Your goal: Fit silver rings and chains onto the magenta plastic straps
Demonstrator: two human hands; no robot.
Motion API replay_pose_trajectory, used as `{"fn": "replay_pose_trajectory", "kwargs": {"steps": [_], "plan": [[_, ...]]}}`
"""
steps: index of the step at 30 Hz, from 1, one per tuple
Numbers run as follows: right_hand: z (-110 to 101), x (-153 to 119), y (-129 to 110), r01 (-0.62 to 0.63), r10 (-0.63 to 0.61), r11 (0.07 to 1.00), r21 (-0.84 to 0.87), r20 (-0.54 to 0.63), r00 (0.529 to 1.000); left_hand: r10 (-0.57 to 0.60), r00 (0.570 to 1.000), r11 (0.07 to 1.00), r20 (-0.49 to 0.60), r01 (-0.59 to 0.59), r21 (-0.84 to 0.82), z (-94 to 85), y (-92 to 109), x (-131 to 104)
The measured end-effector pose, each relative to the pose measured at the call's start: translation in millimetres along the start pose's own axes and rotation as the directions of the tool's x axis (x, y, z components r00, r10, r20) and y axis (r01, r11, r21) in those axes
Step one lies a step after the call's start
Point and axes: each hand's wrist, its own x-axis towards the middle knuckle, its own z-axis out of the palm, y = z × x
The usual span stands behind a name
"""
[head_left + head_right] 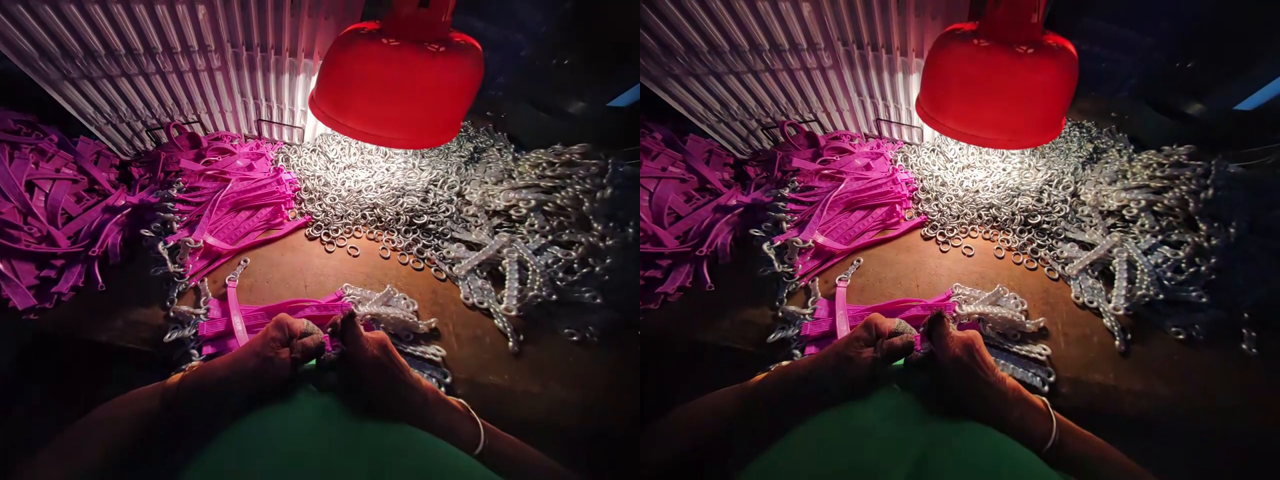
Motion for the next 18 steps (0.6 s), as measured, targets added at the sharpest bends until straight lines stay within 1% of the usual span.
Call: {"fn": "replay_pose_trajectory", "kwargs": {"steps": [3,5,7,9,12,16,18], "plan": [[4,4,0,-0.048,0.045,0.994,0.097,0.033,0.998,0.045,0.997,0.998,-0.067,-0.048,-0.035,3.8,-5,0],[2,6,-6,-0.026,0.017,0.993,0.114,0.073,0.997,0.044,0.992,0.995,-0.12,-0.055,-0.088,6.7,-5,2],[-3,8,-14,0.023,-0.038,0.994,0.111,0.134,0.99,-0.005,0.99,0.987,-0.14,-0.018,-0.161,9.2,-3,5],[-7,9,-22,0.062,-0.079,0.994,0.095,0.188,0.979,-0.065,0.99,0.974,-0.127,0.035,-0.223,11.0,-1,7],[-9,10,-27,0.1,-0.094,0.995,-0.015,0.228,0.969,-0.107,0.988,0.966,-0.109,0.078,-0.246,12.3,-5,11],[-8,14,-22,0.189,-0.119,0.939,-0.287,0.244,0.962,-0.099,0.983,0.977,-0.156,0.066,-0.203,10.6,-15,16],[-11,16,-18,0.233,-0.164,0.92,-0.314,0.231,0.959,-0.078,0.988,0.988,-0.129,0.059,-0.143,3.8,-12,16]]}}
